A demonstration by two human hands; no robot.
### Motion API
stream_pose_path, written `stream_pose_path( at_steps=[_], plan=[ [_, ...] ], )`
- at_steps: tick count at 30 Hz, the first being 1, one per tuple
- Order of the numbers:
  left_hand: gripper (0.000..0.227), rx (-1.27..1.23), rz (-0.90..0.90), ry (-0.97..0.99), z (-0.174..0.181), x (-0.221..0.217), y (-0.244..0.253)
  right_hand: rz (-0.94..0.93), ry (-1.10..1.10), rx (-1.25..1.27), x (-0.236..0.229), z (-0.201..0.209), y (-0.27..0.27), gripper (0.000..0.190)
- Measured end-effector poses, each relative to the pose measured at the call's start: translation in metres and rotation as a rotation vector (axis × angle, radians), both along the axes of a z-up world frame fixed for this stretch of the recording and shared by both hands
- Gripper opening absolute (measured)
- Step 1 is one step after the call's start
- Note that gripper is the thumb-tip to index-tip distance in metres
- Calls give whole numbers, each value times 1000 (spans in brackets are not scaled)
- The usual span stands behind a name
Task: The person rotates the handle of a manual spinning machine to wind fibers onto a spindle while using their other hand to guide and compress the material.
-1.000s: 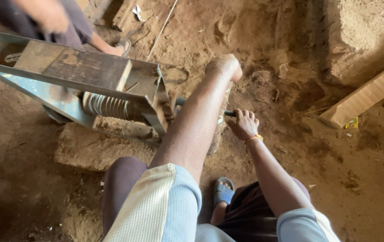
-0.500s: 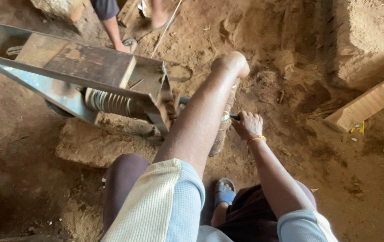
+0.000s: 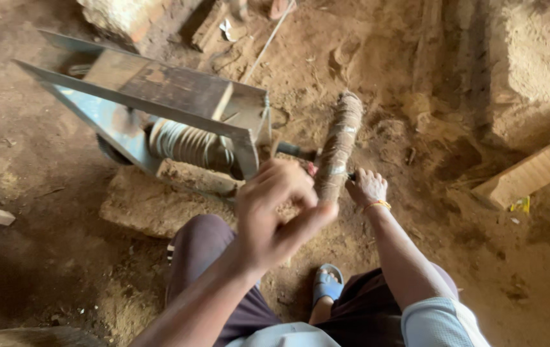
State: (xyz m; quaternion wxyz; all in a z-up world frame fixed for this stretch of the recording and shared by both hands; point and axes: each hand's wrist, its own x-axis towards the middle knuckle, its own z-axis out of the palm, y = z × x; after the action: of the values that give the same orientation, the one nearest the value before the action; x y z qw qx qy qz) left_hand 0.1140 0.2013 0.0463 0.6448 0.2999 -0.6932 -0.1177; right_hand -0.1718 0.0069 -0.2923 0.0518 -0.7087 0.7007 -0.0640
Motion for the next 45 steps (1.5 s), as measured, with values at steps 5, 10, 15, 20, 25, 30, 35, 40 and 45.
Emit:
stream_pose_path(
  at_steps=[5, 10, 15, 20, 25, 30, 35, 40, 45],
  plan=[
    [39, -158, -143, -85, 122, 54, 98, -29, 27, 96, 9, 18, -1, 46],
    [50, -125, 664, -972, 160, 46, 147, -49, 44, 102, 9, 17, -1, 48],
    [63, -264, 1314, -1934, 157, 37, 167, -60, 48, 114, 9, 13, -5, 50],
    [71, -768, 1457, -2226, 157, 56, 165, -69, 71, 136, 12, 18, 6, 50],
    [68, -665, 1476, -2160, 164, 47, 176, -78, 25, 130, 13, 18, 16, 46],
    [61, -460, 1487, -2069, 161, 38, 184, -71, 48, 144, 13, 16, 17, 47],
    [56, -637, 1794, -2257, 146, 35, 177, -75, 57, 197, 13, 20, 22, 57],
    [40, -259, 710, -1337, 123, 24, 160, -62, 80, 189, 10, 11, 26, 57],
    [33, 10, -419, -195, 109, 46, 156, -32, 80, 160, 13, 16, 34, 57]
  ],
)
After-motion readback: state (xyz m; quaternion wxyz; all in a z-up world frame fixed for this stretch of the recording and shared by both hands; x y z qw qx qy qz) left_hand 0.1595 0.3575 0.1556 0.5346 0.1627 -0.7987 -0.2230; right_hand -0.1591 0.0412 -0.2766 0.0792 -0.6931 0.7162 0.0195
